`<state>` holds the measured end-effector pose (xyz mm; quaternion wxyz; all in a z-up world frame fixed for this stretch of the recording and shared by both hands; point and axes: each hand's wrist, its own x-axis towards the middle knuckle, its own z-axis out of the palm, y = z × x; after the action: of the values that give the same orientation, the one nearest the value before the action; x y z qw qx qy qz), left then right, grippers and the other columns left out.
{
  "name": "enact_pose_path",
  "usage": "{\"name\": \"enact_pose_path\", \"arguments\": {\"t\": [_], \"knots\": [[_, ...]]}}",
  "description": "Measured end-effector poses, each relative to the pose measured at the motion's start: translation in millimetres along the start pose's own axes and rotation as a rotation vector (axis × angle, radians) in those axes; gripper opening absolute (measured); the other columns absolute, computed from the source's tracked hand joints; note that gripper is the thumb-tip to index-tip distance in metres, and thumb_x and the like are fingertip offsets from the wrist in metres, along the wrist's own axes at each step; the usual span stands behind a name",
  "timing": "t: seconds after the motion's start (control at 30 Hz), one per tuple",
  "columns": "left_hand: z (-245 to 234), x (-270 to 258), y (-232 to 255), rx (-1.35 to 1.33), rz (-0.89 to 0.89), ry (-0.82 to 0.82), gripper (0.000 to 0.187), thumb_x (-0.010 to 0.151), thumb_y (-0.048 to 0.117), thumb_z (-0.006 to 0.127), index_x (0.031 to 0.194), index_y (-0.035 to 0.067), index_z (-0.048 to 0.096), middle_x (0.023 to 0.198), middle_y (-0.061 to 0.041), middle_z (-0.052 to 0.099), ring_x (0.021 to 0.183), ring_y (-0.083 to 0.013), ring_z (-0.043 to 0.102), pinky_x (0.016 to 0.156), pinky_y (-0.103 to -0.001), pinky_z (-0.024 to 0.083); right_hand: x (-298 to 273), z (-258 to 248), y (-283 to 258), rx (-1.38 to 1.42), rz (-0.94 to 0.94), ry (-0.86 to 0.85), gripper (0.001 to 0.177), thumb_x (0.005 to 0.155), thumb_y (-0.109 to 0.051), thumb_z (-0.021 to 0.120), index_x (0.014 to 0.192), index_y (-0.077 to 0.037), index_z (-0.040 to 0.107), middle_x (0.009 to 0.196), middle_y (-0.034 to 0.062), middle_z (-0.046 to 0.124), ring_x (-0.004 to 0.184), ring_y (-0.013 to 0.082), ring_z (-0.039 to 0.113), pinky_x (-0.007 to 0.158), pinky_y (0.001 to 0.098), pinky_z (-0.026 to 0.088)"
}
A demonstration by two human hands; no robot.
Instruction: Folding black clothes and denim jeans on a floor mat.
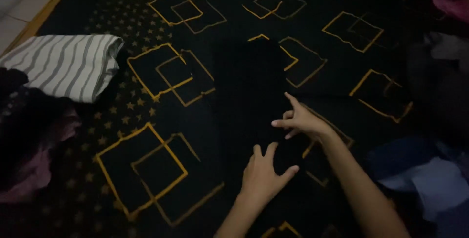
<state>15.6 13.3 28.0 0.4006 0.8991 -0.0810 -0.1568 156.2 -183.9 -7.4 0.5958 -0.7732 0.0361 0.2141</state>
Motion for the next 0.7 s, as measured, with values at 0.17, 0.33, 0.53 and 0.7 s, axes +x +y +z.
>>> {"name": "enact_pose_path", "arguments": {"t": [0.17, 0.33, 0.53, 0.7], "knots": [[54, -22, -18, 0.016, 0.007, 0.191, 0.047, 0.079, 0.040, 0.086, 0.096, 0.004, 0.060, 0.110, -0.017, 0.051, 0.104, -0.0322, 0.059, 0.080, -0.045, 0.056, -73, 28, 23, -0.365, -0.022, -0.132, 0.112, 0.075, -0.035, 0.086, 0.160, -0.011, 0.017, 0.085, 0.0160, 0.073, 0.075, 0.0220, 0.072, 0.065, 0.0373, 0.064], [69, -17, -13, -0.480, 0.178, 0.264, 0.037, 0.081, 0.024, 0.077, 0.073, 0.001, 0.048, 0.103, -0.012, 0.058, 0.090, -0.0266, 0.066, 0.071, -0.041, 0.056, -89, 27, 69, -0.158, -0.025, -0.013, 0.086, 0.085, -0.042, 0.075, 0.154, -0.006, 0.037, 0.087, 0.0080, 0.074, 0.075, 0.0157, 0.072, 0.062, 0.0318, 0.062], [123, -9, -51, -0.636, -0.019, 0.294, 0.028, 0.090, 0.028, 0.073, 0.090, 0.004, 0.057, 0.095, -0.020, 0.064, 0.087, -0.0320, 0.066, 0.072, -0.041, 0.052, -103, 50, 107, -0.046, -0.119, 0.089, 0.082, 0.086, -0.034, 0.077, 0.151, -0.003, 0.039, 0.074, 0.0105, 0.064, 0.061, 0.0176, 0.063, 0.052, 0.0351, 0.055], [73, -64, -1, -0.536, -0.036, 0.344, 0.049, 0.092, 0.031, 0.070, 0.131, 0.009, 0.049, 0.136, -0.015, 0.046, 0.127, -0.0255, 0.050, 0.095, -0.045, 0.057, -136, 62, 51, -0.327, -0.057, 0.230, 0.085, 0.085, -0.036, 0.074, 0.156, -0.010, 0.036, 0.088, 0.0190, 0.072, 0.071, 0.0275, 0.072, 0.060, 0.0401, 0.060]]}}
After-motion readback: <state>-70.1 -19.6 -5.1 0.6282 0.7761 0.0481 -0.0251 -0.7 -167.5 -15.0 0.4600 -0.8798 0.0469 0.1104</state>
